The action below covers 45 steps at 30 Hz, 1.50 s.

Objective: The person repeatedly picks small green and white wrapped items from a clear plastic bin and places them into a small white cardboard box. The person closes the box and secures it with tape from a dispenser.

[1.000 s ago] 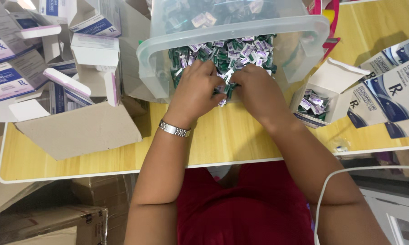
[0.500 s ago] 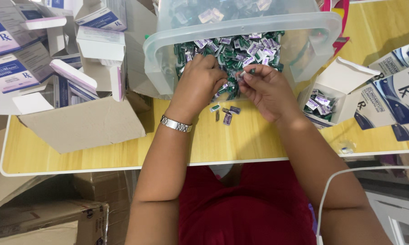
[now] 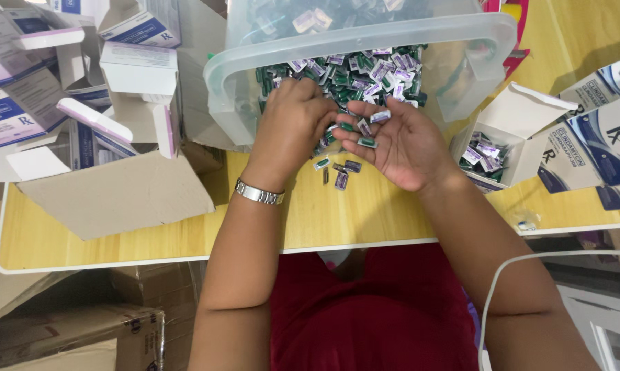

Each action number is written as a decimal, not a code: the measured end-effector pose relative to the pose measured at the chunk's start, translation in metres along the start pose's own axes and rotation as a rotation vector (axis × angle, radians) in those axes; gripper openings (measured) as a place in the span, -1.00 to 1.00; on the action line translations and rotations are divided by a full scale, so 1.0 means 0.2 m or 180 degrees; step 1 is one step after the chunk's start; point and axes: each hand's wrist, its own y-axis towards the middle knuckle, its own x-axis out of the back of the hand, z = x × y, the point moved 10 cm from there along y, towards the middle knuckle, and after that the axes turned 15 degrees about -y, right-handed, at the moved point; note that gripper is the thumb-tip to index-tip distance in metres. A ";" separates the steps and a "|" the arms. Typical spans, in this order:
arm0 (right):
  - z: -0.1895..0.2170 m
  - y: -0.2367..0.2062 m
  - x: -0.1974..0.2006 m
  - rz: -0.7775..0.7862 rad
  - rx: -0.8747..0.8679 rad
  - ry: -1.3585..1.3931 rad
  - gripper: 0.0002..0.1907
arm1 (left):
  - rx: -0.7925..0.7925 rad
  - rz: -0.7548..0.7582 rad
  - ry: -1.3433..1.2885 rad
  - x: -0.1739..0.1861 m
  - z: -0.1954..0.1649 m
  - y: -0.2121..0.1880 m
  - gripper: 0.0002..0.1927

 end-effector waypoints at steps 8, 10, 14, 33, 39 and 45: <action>0.01 -0.01 -0.04 -0.0001 -0.0069 -0.0131 -0.36 | 0.0199 -0.0637 -0.0449 0.11 -0.01 0.01 -0.92; 0.01 -0.01 -0.03 -0.0027 -0.0080 -0.0187 -0.35 | 0.0338 -0.0638 -0.0613 0.10 0.00 0.00 -0.92; -0.01 -0.02 0.01 -0.0134 -0.0062 -0.0120 -0.49 | 0.0443 -0.0595 -0.0682 0.09 0.01 0.00 -0.93; 0.60 -0.91 -0.03 -0.3090 0.2013 -0.5561 -0.94 | 0.2182 0.0214 -0.3242 -0.34 0.35 -0.15 -0.85; 0.61 -0.79 -0.18 -0.2910 0.1723 -0.6664 -0.87 | 0.2469 0.0381 -0.3625 -0.40 0.38 -0.18 -0.86; 0.63 -0.84 -0.20 -0.2892 0.1911 -0.6543 -0.92 | 0.2346 0.0383 -0.3510 -0.39 0.38 -0.17 -0.86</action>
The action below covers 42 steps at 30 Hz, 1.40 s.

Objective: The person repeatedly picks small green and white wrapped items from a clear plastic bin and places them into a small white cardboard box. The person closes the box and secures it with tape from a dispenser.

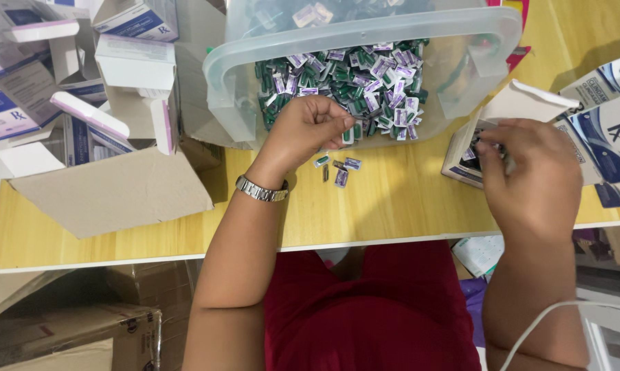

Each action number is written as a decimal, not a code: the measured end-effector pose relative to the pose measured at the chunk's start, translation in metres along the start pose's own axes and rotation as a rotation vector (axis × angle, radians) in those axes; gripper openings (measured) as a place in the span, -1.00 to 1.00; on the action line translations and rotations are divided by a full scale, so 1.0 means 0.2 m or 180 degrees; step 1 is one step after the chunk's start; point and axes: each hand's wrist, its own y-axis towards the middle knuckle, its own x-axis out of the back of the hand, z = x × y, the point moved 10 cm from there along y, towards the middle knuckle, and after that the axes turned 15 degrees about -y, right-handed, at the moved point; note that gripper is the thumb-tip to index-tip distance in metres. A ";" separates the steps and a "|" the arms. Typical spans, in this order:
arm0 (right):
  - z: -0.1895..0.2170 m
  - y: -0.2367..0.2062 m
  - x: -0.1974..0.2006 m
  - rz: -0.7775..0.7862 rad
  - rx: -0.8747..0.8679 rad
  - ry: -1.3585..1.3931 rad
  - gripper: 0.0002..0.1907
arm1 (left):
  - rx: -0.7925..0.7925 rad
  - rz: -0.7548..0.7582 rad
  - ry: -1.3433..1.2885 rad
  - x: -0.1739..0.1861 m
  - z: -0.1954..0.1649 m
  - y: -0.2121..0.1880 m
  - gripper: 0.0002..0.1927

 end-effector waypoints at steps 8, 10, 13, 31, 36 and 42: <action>0.48 -0.10 -0.30 0.0233 0.0790 0.0729 -0.83 | -0.0399 -0.0130 0.0035 0.03 -0.08 0.01 -0.86; 0.56 -0.09 -0.37 0.0368 0.0848 0.0699 -0.74 | -0.0389 -0.0202 0.0045 0.04 -0.09 0.01 -0.86; 0.62 -0.09 -0.43 0.0468 0.0969 0.0493 -0.67 | -0.0383 -0.0254 0.0068 0.04 -0.09 0.00 -0.85; 0.19 -0.29 -0.90 0.1855 -0.1658 0.3896 -0.89 | -0.0362 0.0138 0.0423 -0.08 -0.10 -0.02 -0.88; 0.24 -0.36 -0.96 0.2062 -0.2136 0.6407 -0.87 | -0.0613 0.0205 0.0377 -0.11 -0.16 -0.03 -0.92; 0.36 -0.32 -0.91 0.2103 -0.2128 0.7225 -0.73 | -0.0892 0.0710 0.0585 -0.24 -0.22 -0.12 -0.93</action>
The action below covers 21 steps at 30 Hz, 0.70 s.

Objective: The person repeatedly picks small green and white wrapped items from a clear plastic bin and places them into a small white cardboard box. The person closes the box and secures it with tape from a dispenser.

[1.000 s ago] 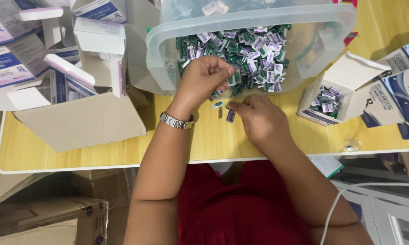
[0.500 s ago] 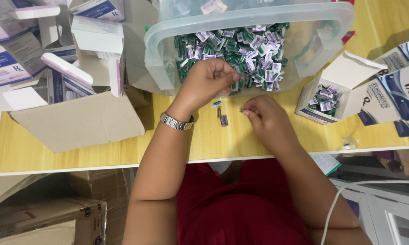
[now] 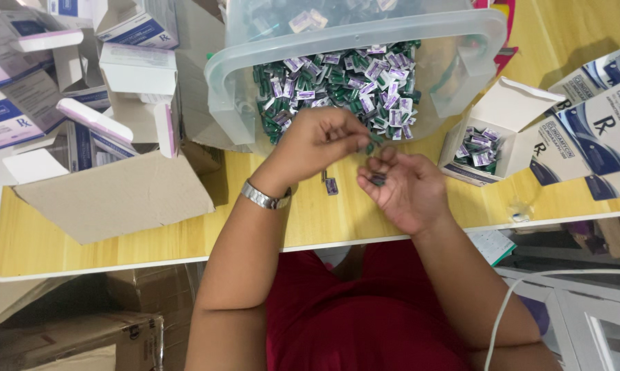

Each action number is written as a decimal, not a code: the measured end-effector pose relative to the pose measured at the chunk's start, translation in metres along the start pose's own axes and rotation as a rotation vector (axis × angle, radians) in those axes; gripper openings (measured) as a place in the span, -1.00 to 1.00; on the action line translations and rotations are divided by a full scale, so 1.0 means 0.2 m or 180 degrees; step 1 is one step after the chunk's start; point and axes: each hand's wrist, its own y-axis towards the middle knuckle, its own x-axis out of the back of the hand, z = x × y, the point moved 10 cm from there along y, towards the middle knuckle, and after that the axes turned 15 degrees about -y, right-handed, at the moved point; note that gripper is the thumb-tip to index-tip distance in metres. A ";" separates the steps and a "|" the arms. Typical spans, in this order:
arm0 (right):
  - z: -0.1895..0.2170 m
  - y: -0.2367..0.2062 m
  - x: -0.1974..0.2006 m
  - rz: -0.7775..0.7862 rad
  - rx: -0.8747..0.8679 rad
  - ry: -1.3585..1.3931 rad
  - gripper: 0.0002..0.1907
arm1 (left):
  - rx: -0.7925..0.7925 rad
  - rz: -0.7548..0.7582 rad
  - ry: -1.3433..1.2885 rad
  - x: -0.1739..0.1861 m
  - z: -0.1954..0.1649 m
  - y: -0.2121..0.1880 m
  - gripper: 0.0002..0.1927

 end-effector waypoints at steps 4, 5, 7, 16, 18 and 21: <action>-0.07 0.01 0.02 -0.0624 -0.0271 -0.0042 -0.62 | -0.0338 0.0460 0.0871 -0.13 -0.07 0.00 -0.88; -0.09 0.01 0.02 -0.0634 -0.0325 0.0050 -0.62 | -0.0563 0.0673 0.1143 -0.18 -0.11 -0.01 -0.87; -0.09 0.02 -0.01 -0.0477 -0.0287 0.0143 -0.72 | -0.0801 0.0843 0.1573 -0.24 -0.14 -0.02 -0.84; -0.17 -0.01 0.10 -0.0700 -0.0459 0.0173 -0.70 | -0.0323 0.0861 0.1449 -0.23 -0.12 0.00 -0.74; -0.16 -0.04 0.09 -0.0595 -0.0398 0.0305 -0.77 | -0.0334 0.0938 0.1387 -0.23 -0.12 -0.01 -0.74; -0.02 -0.14 0.06 -0.0481 -0.0005 0.0261 -0.85 | -0.0775 0.0632 0.1325 -0.19 -0.19 -0.02 -0.80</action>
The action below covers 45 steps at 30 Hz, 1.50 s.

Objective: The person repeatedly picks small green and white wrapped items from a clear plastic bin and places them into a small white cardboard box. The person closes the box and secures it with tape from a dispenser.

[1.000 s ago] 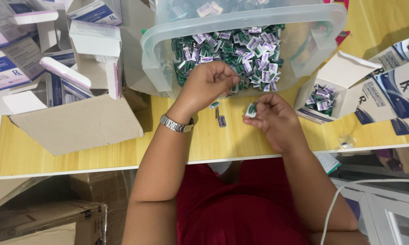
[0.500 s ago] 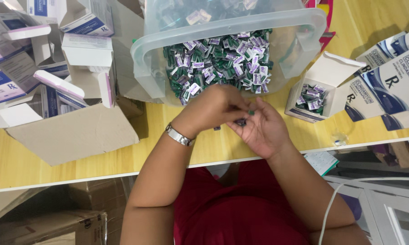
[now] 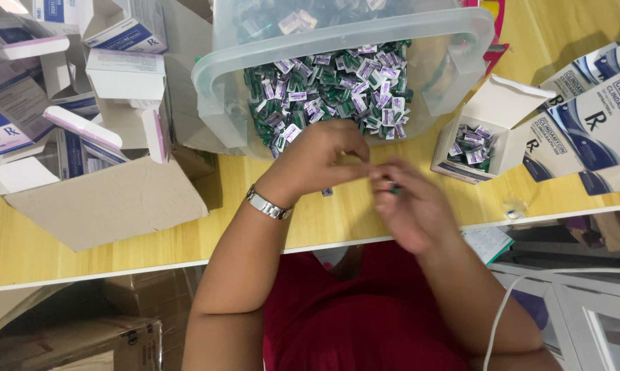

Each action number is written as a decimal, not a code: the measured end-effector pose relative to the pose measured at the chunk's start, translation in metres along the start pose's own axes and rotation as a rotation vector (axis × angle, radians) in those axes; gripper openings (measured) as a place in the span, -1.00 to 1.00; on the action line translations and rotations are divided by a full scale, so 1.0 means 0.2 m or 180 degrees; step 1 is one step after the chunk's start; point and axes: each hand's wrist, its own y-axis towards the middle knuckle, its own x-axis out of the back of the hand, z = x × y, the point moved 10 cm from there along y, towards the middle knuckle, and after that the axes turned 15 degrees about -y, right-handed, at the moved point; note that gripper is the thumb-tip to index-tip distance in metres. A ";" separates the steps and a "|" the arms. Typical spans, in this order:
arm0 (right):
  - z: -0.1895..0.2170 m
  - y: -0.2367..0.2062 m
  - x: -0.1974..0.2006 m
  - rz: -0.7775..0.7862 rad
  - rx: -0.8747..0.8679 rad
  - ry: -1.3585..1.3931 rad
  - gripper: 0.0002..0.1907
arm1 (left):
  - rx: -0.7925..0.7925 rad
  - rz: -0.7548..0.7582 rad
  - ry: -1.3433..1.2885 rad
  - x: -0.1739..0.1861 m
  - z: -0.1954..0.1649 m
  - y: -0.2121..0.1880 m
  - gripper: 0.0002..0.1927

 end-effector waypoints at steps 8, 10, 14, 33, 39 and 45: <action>0.91 -0.42 -0.24 -0.1914 0.3377 -0.4454 -0.80 | 0.0250 -0.0921 0.0404 0.23 0.04 -0.05 -0.86; 0.86 -0.40 -0.45 -0.2131 0.3767 -0.7048 -0.78 | 0.0208 -0.1018 0.0567 0.25 0.03 -0.05 -0.86; 0.85 -0.30 -0.40 -0.2166 0.2711 -0.6925 -0.78 | 0.0235 -0.1212 0.0724 0.28 0.02 -0.06 -0.87; 0.15 -0.04 -0.66 0.0624 0.2445 -0.6645 -0.70 | 0.0940 -0.0412 0.1735 0.23 0.08 -0.14 -0.72; -0.03 0.06 -0.69 0.0836 0.2301 -0.7485 -0.49 | 0.1174 -0.0519 0.2031 0.26 0.09 -0.16 -0.76; -0.01 0.03 -0.66 0.0801 0.2534 -0.7255 -0.65 | 0.1137 -0.0421 0.1999 0.24 0.10 -0.15 -0.80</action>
